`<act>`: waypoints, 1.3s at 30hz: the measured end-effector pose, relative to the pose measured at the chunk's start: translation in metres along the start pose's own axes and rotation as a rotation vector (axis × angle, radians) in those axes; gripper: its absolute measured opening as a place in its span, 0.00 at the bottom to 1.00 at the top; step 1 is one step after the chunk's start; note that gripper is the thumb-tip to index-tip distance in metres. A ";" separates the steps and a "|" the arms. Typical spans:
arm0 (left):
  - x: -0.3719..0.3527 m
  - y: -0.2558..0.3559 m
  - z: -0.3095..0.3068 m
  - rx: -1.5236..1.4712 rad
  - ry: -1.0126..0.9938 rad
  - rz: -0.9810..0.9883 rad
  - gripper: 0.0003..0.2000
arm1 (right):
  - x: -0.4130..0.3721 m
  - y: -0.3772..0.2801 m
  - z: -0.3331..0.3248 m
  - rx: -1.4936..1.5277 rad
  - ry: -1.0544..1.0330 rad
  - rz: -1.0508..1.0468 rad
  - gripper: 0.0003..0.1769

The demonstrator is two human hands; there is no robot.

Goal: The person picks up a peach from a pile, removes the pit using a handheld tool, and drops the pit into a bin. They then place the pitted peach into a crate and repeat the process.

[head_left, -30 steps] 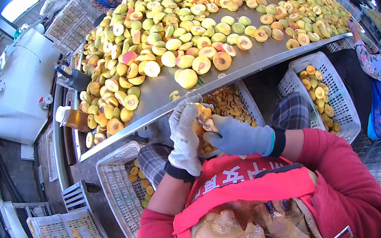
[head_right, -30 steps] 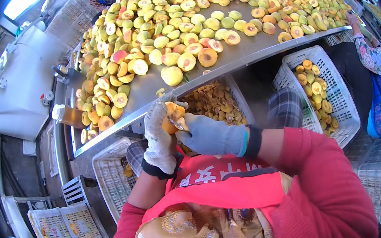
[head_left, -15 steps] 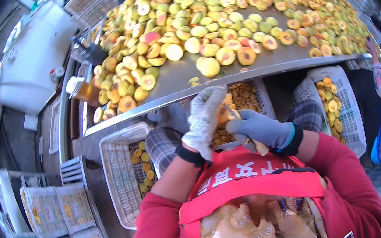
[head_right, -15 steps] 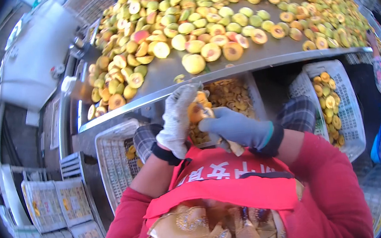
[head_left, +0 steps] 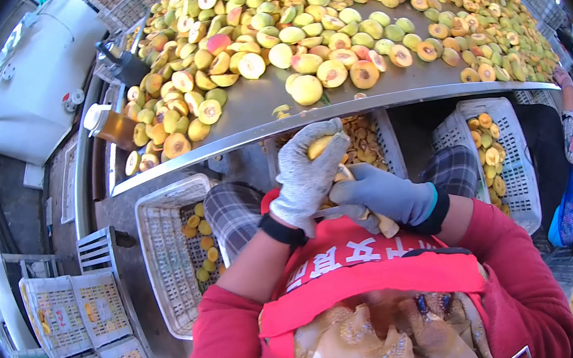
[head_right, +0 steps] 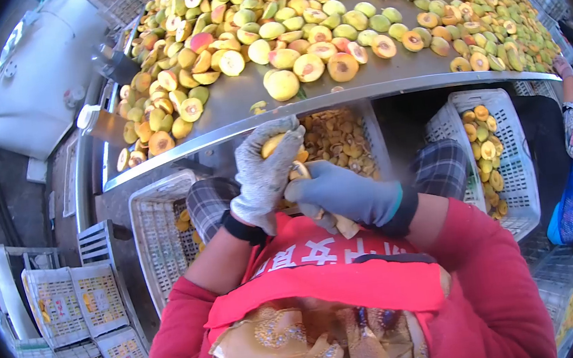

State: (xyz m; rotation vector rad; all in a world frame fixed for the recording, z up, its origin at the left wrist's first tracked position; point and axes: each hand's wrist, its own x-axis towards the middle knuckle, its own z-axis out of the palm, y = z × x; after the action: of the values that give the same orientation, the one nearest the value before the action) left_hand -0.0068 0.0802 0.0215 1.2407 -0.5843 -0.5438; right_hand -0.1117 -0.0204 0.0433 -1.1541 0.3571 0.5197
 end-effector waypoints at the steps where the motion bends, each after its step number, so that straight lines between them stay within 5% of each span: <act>1: 0.002 0.003 -0.005 0.033 -0.082 -0.048 0.09 | -0.003 -0.002 0.001 -0.112 0.084 -0.007 0.11; 4: 0.013 0.015 -0.017 0.238 -0.303 -0.205 0.12 | -0.006 -0.009 0.013 -0.357 0.252 -0.018 0.12; 10: 0.017 0.016 -0.005 0.297 -0.194 -0.150 0.11 | -0.004 -0.006 0.012 -0.008 0.157 -0.036 0.10; 13: 0.018 0.013 -0.006 0.506 -0.254 -0.186 0.11 | 0.004 0.002 0.016 -0.467 0.367 -0.199 0.10; 14: 0.022 0.011 -0.007 0.569 -0.276 -0.202 0.11 | 0.003 -0.002 0.017 -0.404 0.338 -0.162 0.09; 18: 0.022 0.002 -0.011 0.111 -0.238 -0.282 0.11 | -0.004 -0.004 0.007 0.054 0.119 -0.033 0.08; 23: 0.020 0.001 -0.004 -0.102 -0.184 -0.211 0.11 | -0.006 -0.002 -0.002 0.441 -0.086 0.013 0.10; 29: 0.016 -0.006 0.010 -0.215 -0.053 -0.166 0.12 | -0.007 0.003 -0.009 0.641 -0.248 -0.029 0.07; 39: 0.014 -0.004 0.019 -0.416 0.036 -0.254 0.12 | -0.010 0.004 -0.002 0.575 -0.129 -0.111 0.05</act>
State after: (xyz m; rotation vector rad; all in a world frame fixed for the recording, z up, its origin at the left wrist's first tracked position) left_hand -0.0095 0.0560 0.0239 0.9290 -0.2637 -0.8091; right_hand -0.1224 -0.0227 0.0448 -0.5774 0.3013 0.3574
